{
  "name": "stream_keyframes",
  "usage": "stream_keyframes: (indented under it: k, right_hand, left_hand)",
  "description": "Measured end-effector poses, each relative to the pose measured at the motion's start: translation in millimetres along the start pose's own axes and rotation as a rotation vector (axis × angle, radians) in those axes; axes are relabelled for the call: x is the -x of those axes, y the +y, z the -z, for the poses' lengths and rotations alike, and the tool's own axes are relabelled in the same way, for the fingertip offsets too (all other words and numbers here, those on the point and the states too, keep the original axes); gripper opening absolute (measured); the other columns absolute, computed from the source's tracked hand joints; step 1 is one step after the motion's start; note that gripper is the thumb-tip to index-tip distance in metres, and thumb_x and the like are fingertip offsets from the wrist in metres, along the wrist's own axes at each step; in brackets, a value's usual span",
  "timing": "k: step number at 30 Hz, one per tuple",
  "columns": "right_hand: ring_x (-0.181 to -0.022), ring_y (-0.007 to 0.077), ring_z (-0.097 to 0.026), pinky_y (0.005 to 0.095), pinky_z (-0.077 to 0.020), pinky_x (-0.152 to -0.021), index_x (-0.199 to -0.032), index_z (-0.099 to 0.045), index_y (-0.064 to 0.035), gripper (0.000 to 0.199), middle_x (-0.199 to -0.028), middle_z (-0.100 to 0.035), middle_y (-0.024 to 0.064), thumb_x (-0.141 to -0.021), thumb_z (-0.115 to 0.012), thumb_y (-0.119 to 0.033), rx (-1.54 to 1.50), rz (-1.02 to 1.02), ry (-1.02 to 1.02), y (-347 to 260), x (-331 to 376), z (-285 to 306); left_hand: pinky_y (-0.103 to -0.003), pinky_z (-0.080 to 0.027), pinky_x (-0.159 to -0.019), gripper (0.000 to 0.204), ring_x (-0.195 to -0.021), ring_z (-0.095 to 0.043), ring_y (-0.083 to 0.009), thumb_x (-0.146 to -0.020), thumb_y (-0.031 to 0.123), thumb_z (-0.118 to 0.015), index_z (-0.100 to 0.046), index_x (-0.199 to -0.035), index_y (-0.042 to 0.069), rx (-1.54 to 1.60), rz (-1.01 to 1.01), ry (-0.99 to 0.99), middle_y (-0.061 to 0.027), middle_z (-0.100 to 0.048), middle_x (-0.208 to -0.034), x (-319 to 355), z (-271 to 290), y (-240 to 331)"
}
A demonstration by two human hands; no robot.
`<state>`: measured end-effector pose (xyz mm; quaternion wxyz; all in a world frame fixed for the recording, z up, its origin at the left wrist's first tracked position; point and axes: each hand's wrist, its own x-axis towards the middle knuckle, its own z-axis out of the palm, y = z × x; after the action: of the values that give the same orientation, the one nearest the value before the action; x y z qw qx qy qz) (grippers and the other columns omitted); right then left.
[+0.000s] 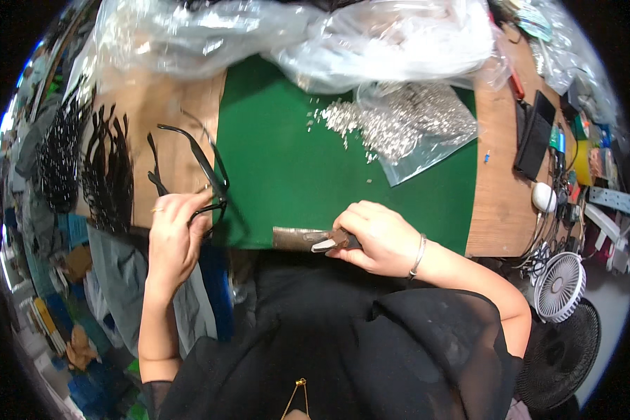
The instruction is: The person repeatedly picks up black eyeglass frames from a plastic bag and uses pliers to press or adjust the frame arms. Finished frames are placed on the table, and the process continues with new frames from the bag.
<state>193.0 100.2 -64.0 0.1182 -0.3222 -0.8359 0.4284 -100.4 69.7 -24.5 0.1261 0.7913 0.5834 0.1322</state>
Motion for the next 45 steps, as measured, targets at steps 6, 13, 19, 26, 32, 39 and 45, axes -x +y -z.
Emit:
stream_keyframes:
  k: [6,13,19,26,32,39,45]
  right_hand:
    - [-0.074,0.0275,-0.053,0.0360,-0.0433,-0.065,-0.080,-0.052,-0.0056,0.022,-0.074,-0.053,0.0101,-0.074,-0.063,-0.023,-0.038,-0.031,-0.023,-1.2,-5.7,7.8]
    - [-0.071,0.0278,-0.053,0.0356,-0.0426,-0.064,-0.079,-0.052,-0.0045,0.021,-0.073,-0.053,0.0103,-0.071,-0.066,-0.018,-0.106,-0.088,0.122,2.1,3.8,2.0]
    - [-0.074,0.0270,-0.053,0.0347,-0.0429,-0.066,-0.081,-0.053,-0.0052,0.020,-0.074,-0.053,0.0098,-0.072,-0.065,-0.018,-0.044,-0.011,0.032,0.1,16.2,7.8]
    - [-0.070,0.0281,-0.056,0.0341,-0.0452,-0.062,-0.086,-0.054,-0.0036,0.024,-0.075,-0.055,0.0125,-0.075,-0.063,-0.023,-0.091,-0.207,0.192,8.3,26.9,7.7]
    - [-0.075,0.0295,-0.055,0.0364,-0.0460,-0.064,-0.099,-0.050,-0.0024,0.033,-0.095,-0.049,0.0131,-0.071,-0.063,-0.015,0.277,-0.149,0.238,9.0,15.4,9.8]
    - [-0.075,0.0253,-0.055,0.0340,-0.0424,-0.065,-0.112,-0.044,0.0039,0.050,-0.104,-0.046,0.0145,-0.069,-0.061,-0.016,0.543,-0.188,0.174,8.0,27.9,-10.2]
    - [-0.075,0.0294,-0.056,0.0371,-0.0451,-0.065,-0.093,-0.050,-0.0010,0.028,-0.082,-0.054,0.0135,-0.069,-0.061,-0.010,0.405,-0.257,0.276,18.5,15.1,18.9]
  left_hand:
    - [-0.037,-0.048,-0.063,0.033,-0.075,-0.057,-0.0282,-0.078,0.027,-0.060,-0.052,-0.103,0.008,-0.213,0.196,-0.029,-0.0111,-0.054,-0.080,-7.3,-46.6,-28.6]
    - [-0.032,-0.046,-0.066,0.032,-0.073,-0.055,-0.0225,-0.073,0.017,-0.065,-0.053,-0.099,0.003,0.157,-0.053,0.307,-0.0120,-0.056,-0.084,-85.1,7.6,-10.6]
    - [-0.039,-0.045,-0.071,0.014,-0.082,-0.055,-0.0302,-0.082,0.016,-0.052,-0.056,-0.093,0.008,-0.397,-0.106,0.417,-0.0116,-0.057,-0.086,-234.0,25.6,-54.3]
    - [-0.024,-0.044,-0.068,0.021,-0.074,-0.056,-0.0123,-0.092,0.016,-0.042,-0.053,-0.090,-0.002,0.500,-0.271,-0.064,-0.0059,-0.058,-0.082,-181.8,81.4,25.3]
    - [-0.021,-0.046,-0.055,0.022,-0.055,-0.058,-0.0145,-0.091,0.022,-0.042,-0.048,-0.081,0.003,1.362,0.185,-0.201,-0.0106,-0.059,-0.072,-100.5,62.4,57.2]
    - [-0.027,-0.051,-0.054,0.028,-0.047,-0.056,-0.0223,-0.085,0.011,-0.049,-0.031,-0.104,0.001,1.612,0.273,0.073,-0.0268,-0.058,-0.083,-25.2,11.3,80.7]
    - [-0.027,-0.048,-0.077,0.064,-0.076,-0.058,-0.0176,-0.071,-0.009,-0.061,-0.021,-0.120,0.003,1.653,0.219,0.034,-0.0237,-0.052,-0.107,3.5,-39.2,98.6]
